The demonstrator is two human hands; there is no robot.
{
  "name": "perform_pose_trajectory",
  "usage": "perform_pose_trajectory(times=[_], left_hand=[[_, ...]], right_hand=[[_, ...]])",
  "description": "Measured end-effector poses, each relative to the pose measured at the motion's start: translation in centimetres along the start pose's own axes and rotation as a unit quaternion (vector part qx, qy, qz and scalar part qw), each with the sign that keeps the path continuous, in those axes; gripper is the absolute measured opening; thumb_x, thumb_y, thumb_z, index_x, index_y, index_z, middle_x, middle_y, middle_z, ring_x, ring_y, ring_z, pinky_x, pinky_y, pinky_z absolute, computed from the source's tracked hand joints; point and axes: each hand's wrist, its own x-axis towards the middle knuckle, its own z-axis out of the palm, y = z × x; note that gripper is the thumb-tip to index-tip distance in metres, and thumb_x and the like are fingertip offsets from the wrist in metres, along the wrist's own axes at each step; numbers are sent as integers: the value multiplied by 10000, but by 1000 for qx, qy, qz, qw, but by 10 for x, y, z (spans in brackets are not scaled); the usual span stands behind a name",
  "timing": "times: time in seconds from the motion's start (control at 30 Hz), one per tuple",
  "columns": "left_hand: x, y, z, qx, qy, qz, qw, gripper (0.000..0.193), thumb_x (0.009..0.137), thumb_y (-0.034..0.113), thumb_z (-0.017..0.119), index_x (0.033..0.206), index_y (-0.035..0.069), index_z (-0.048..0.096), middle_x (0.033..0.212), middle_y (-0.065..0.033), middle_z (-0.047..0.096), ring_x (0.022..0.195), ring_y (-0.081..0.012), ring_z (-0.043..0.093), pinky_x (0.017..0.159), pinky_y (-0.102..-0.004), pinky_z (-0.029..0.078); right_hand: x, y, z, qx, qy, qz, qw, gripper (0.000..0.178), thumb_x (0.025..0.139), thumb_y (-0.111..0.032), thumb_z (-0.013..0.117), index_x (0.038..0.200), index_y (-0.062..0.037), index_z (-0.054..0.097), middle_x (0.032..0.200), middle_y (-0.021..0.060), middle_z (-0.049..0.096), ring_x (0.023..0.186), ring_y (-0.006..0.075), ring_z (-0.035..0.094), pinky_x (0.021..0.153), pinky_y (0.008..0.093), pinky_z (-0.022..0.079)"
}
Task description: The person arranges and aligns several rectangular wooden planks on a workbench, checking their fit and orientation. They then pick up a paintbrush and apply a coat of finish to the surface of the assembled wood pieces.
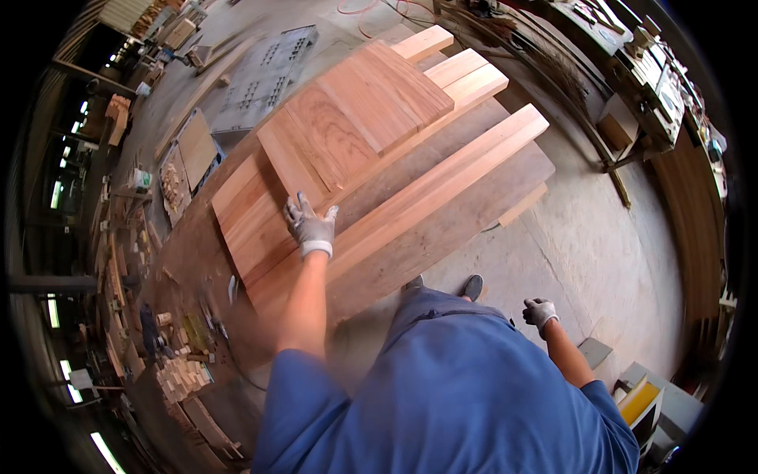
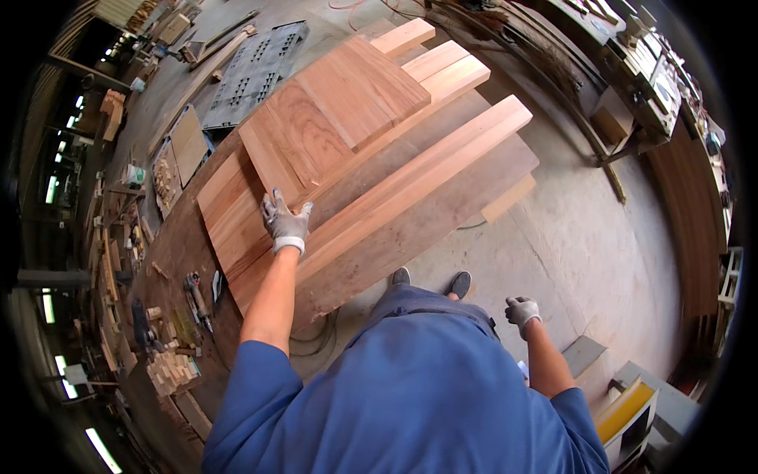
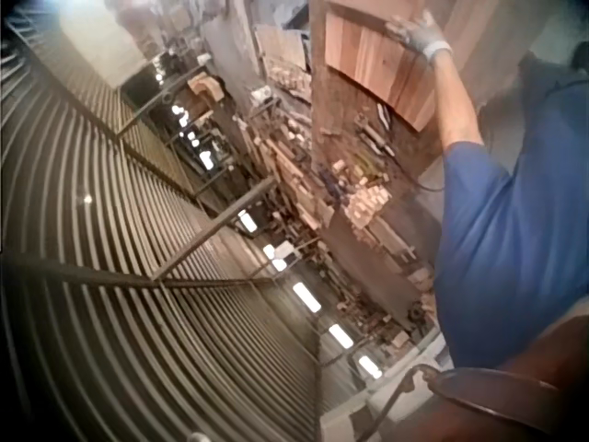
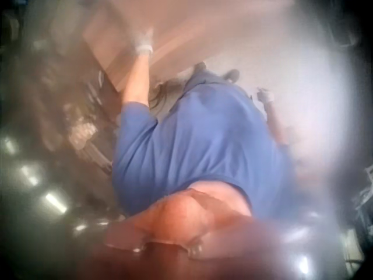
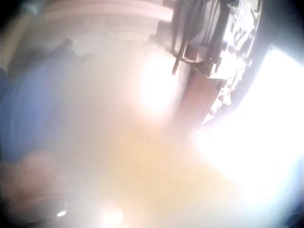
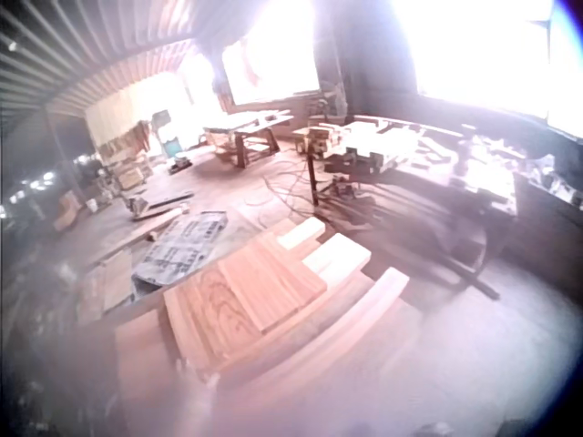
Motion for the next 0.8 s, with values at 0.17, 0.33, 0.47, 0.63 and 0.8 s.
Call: perform_pose_trajectory(times=[0.17,0.33,0.47,0.63,0.8], left_hand=[[35,15,5,46,-48,48,997,1095,822,717,769,1664,141,374,1729,-247,241,1619,-439,154,1302,-593,188],[53,36,0,64,-133,-5,989,1178,795,817,714,1710,219,274,1764,-221,170,1633,-468,61,1263,-722,114],[58,43,-13,51,-124,-10,991,1210,768,839,718,1708,215,279,1760,-234,174,1634,-468,59,1246,-742,146],[59,32,0,33,-97,6,995,1174,774,834,715,1689,208,331,1750,-227,210,1631,-441,97,1234,-745,169],[65,28,-2,22,-92,32,995,1117,782,827,715,1656,201,412,1723,-212,272,1625,-410,138,1228,-734,184]], right_hand=[[-14,37,4,54,32,16,998,280,1014,-243,719,1146,3,699,804,106,719,639,226,692,579,373,575],[-33,62,40,-109,-5,-49,993,293,1006,-227,719,1125,40,701,846,134,739,690,245,722,622,382,594],[-88,25,81,-5,18,-19,1000,294,1009,-201,711,1133,65,692,907,169,743,725,268,730,654,385,599],[-83,22,101,26,21,-11,999,294,1011,-182,710,1156,72,671,920,179,745,738,274,739,661,394,612],[-70,26,105,40,14,-3,999,303,1013,-194,714,1157,69,672,891,170,756,723,275,745,645,407,622]])
